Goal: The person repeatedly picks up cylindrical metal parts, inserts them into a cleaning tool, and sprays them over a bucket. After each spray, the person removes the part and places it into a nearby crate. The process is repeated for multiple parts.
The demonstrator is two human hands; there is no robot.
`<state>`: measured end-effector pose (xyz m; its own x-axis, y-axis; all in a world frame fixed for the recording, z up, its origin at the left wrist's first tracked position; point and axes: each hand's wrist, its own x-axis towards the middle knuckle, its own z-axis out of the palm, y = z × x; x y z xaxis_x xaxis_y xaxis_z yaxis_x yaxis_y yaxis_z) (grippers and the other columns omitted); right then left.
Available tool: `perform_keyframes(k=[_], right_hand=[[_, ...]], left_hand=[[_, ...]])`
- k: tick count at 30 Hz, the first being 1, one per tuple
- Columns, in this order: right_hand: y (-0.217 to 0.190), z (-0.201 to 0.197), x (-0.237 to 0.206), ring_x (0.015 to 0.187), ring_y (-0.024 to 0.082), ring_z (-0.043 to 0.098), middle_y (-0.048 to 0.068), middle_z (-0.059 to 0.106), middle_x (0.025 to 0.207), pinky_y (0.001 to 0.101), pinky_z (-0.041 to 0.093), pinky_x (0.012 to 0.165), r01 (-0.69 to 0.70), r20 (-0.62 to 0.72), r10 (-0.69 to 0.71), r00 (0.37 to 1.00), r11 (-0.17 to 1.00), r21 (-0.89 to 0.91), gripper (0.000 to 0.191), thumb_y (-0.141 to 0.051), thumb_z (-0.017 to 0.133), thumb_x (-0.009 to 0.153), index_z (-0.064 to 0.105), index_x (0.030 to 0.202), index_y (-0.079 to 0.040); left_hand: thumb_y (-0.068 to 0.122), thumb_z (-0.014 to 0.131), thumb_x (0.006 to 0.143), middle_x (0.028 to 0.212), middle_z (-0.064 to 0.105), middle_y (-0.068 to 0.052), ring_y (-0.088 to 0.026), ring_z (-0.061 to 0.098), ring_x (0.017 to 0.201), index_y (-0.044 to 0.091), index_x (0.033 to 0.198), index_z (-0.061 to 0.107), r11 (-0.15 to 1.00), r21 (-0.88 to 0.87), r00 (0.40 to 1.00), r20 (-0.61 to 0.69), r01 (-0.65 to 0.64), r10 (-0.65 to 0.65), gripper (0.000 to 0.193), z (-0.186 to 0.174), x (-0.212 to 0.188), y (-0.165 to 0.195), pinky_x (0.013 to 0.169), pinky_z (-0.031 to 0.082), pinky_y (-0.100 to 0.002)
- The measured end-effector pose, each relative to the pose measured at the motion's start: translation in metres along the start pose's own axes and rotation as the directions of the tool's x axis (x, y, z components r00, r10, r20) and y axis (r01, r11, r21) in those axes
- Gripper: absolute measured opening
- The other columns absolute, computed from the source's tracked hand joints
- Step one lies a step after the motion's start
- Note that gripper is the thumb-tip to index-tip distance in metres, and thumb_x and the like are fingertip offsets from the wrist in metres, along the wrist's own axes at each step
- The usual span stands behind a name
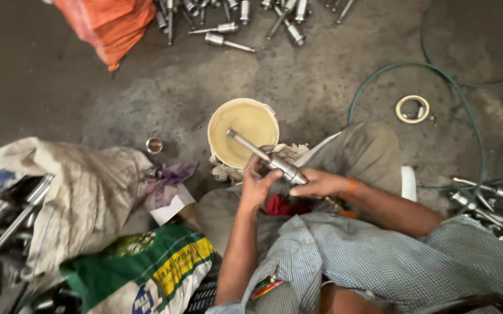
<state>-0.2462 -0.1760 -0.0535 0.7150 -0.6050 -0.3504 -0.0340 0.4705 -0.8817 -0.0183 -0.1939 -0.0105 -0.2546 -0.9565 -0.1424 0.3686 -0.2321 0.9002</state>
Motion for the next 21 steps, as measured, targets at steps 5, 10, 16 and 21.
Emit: perform_keyframes(k=[5, 10, 16, 21], right_hand=[[-0.001, 0.002, 0.007, 0.082, 0.037, 0.068, 0.010, 0.069, 0.083, 0.0487, 0.055, 0.071, -0.120, -0.302, -0.227, 0.926, 0.581, -0.805, 0.068, -0.037, 0.082, 0.084, 0.054, 0.135, -0.001], [0.007, -0.014, 0.005, 0.063, 0.016, 0.052, 0.001, 0.061, 0.085, 0.0343, 0.041, 0.054, 0.072, 0.057, -0.076, 0.995, 0.996, 0.055, 0.057, -0.023, 0.081, 0.087, 0.055, 0.132, -0.001], [0.036, -0.037, -0.001, 0.049, 0.006, 0.049, -0.002, 0.060, 0.072, 0.0238, 0.036, 0.041, -0.149, 0.190, 0.112, 0.975, 0.969, 0.196, 0.041, -0.025, 0.082, 0.084, 0.063, 0.111, -0.001], [0.048, -0.036, -0.003, 0.083, 0.009, 0.058, -0.001, 0.064, 0.093, 0.0262, 0.051, 0.070, -0.006, 0.175, -0.007, 0.984, 0.997, 0.075, 0.042, -0.025, 0.084, 0.087, 0.063, 0.114, 0.000]], left_hand=[[0.007, 0.086, 0.080, 0.109, 0.064, -0.018, -0.023, 0.062, 0.097, -0.005, 0.128, 0.057, 0.931, 0.364, 0.903, -0.395, -0.015, 0.169, 0.057, 0.008, 0.009, -0.038, 0.089, 0.052, -0.040], [0.017, 0.075, 0.092, 0.131, 0.063, -0.021, -0.030, 0.066, 0.124, 0.008, 0.143, 0.046, 0.962, -0.261, 0.984, -0.173, -0.078, 0.033, 0.059, -0.010, 0.009, 0.003, 0.107, 0.053, -0.042], [0.005, 0.074, 0.091, 0.114, 0.071, -0.022, -0.038, 0.070, 0.108, -0.005, 0.125, 0.056, 0.993, -0.109, 0.985, -0.165, 0.036, -0.054, 0.040, -0.015, 0.023, 0.027, 0.100, 0.056, -0.052], [0.006, 0.078, 0.090, 0.106, 0.070, -0.011, -0.025, 0.070, 0.104, -0.001, 0.118, 0.057, 0.995, 0.071, 0.990, -0.120, -0.067, 0.075, 0.036, -0.018, 0.016, 0.010, 0.099, 0.057, -0.042]])
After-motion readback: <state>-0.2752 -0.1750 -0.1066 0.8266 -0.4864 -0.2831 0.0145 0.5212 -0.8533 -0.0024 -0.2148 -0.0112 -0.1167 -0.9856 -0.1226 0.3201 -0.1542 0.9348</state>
